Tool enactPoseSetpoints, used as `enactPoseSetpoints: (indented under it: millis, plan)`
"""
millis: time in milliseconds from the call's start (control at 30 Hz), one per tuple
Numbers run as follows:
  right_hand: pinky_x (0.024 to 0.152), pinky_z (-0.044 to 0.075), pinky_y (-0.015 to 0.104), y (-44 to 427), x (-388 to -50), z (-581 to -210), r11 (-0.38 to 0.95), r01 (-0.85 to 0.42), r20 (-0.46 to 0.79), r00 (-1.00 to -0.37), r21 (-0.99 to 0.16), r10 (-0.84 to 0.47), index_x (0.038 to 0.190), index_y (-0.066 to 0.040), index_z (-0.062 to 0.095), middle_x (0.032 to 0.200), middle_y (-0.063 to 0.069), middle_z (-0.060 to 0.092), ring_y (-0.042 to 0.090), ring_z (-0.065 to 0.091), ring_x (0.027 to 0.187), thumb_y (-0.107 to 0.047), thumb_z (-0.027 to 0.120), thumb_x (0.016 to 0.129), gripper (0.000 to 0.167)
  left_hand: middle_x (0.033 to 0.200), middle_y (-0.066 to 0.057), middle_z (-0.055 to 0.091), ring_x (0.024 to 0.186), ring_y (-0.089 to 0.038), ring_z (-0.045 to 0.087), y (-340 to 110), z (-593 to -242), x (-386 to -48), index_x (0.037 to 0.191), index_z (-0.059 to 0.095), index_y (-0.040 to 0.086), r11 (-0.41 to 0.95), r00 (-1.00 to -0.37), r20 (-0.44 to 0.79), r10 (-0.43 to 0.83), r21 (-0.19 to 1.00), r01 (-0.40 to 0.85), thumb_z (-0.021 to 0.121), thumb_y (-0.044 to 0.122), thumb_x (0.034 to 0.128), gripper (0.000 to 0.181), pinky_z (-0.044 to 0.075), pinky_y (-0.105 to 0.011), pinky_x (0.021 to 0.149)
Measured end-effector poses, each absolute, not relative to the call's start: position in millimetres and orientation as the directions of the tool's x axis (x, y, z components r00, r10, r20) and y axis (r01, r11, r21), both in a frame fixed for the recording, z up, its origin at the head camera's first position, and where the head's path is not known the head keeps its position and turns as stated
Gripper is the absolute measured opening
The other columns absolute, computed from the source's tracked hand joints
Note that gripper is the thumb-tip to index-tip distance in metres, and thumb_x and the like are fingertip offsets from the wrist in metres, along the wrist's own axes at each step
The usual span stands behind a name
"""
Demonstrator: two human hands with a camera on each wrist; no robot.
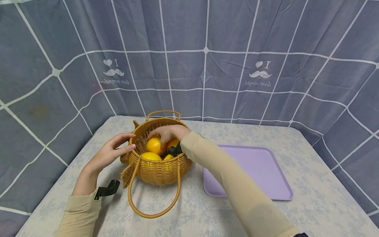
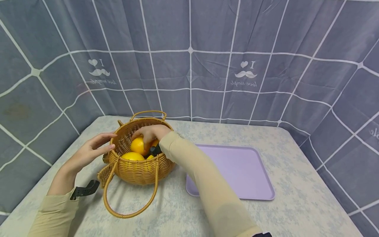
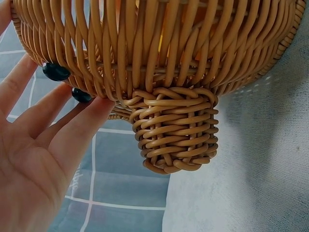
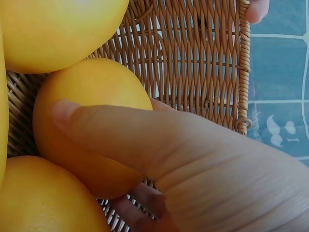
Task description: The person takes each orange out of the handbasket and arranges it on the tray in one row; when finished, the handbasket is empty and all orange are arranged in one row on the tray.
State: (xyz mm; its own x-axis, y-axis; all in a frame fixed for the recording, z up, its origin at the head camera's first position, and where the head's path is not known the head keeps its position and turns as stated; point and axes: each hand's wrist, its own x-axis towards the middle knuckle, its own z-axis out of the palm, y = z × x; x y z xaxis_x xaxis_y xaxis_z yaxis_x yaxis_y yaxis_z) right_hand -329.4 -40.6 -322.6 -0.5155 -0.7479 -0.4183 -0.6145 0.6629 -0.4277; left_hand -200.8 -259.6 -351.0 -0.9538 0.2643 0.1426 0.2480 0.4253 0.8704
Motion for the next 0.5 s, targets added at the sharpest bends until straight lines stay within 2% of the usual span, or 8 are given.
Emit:
enactPoseSetpoints:
  millis: [100, 167, 200, 267, 400, 500]
  plan:
    - [0.101, 0.031, 0.033, -42.1, -330.1, -322.8, 0.667, -0.639, -0.436, -0.512, -0.382, -0.74, 0.143, -0.031, 0.04, 0.153, 0.002, 0.021, 0.02, 0.025, 0.134, -0.01, 0.074, 0.078, 0.077, 0.148, -0.012, 0.03, 0.137, -0.038, 0.021, -259.4, -351.1, -200.9, 0.135, 0.045, 0.006, 0.425, -0.953, 0.145, 0.267, 0.87, 0.251, 0.06, 0.026, 0.0937, 0.048, 0.02, -0.065, 0.102]
    - [0.103, 0.029, 0.037, -42.8, -330.8, -322.9, 0.67, -0.653, -0.439, -0.517, -0.352, -0.735, 0.143, -0.032, 0.039, 0.155, 0.004, 0.012, 0.022, 0.016, 0.138, -0.011, 0.074, 0.078, 0.077, 0.148, -0.012, 0.03, 0.137, -0.038, 0.021, -259.4, -351.1, -200.9, 0.135, 0.045, 0.006, 0.423, -0.952, 0.149, 0.267, 0.869, 0.255, 0.06, 0.025, 0.0937, 0.048, 0.019, -0.065, 0.102]
    - [0.103, 0.029, 0.037, -43.0, -331.2, -323.1, 0.672, -0.656, -0.442, -0.519, -0.343, -0.732, 0.143, -0.032, 0.039, 0.155, 0.005, 0.012, 0.022, 0.015, 0.138, -0.011, 0.074, 0.078, 0.076, 0.148, -0.012, 0.03, 0.137, -0.038, 0.021, -259.4, -351.1, -200.9, 0.135, 0.045, 0.006, 0.423, -0.952, 0.152, 0.267, 0.869, 0.257, 0.06, 0.025, 0.0938, 0.048, 0.019, -0.065, 0.102]
    - [0.099, 0.033, 0.036, -43.2, -332.0, -323.6, 0.675, -0.645, -0.442, -0.519, -0.359, -0.731, 0.141, -0.032, 0.041, 0.152, 0.005, 0.02, 0.022, 0.024, 0.134, -0.009, 0.074, 0.078, 0.075, 0.148, -0.012, 0.031, 0.136, -0.038, 0.021, -259.5, -351.3, -200.9, 0.135, 0.045, 0.005, 0.421, -0.951, 0.156, 0.267, 0.869, 0.261, 0.06, 0.025, 0.0938, 0.047, 0.019, -0.064, 0.102]
    - [0.088, 0.04, 0.029, -42.3, -332.6, -324.3, 0.666, -0.611, -0.446, -0.498, -0.427, -0.743, 0.138, -0.027, 0.042, 0.138, 0.003, 0.039, 0.018, 0.04, 0.116, -0.002, 0.073, 0.077, 0.072, 0.147, -0.012, 0.032, 0.136, -0.037, 0.021, -259.3, -351.5, -200.7, 0.134, 0.046, 0.005, 0.422, -0.951, 0.161, 0.264, 0.867, 0.264, 0.06, 0.024, 0.0937, 0.047, 0.019, -0.064, 0.103]
    - [0.086, 0.041, 0.028, -41.4, -332.5, -324.3, 0.662, -0.616, -0.445, -0.494, -0.427, -0.747, 0.137, -0.028, 0.042, 0.135, 0.003, 0.04, 0.017, 0.042, 0.112, -0.004, 0.073, 0.077, 0.072, 0.147, -0.012, 0.032, 0.136, -0.037, 0.021, -259.0, -351.6, -200.5, 0.135, 0.046, 0.005, 0.423, -0.951, 0.159, 0.266, 0.867, 0.264, 0.06, 0.024, 0.0938, 0.047, 0.019, -0.064, 0.103]
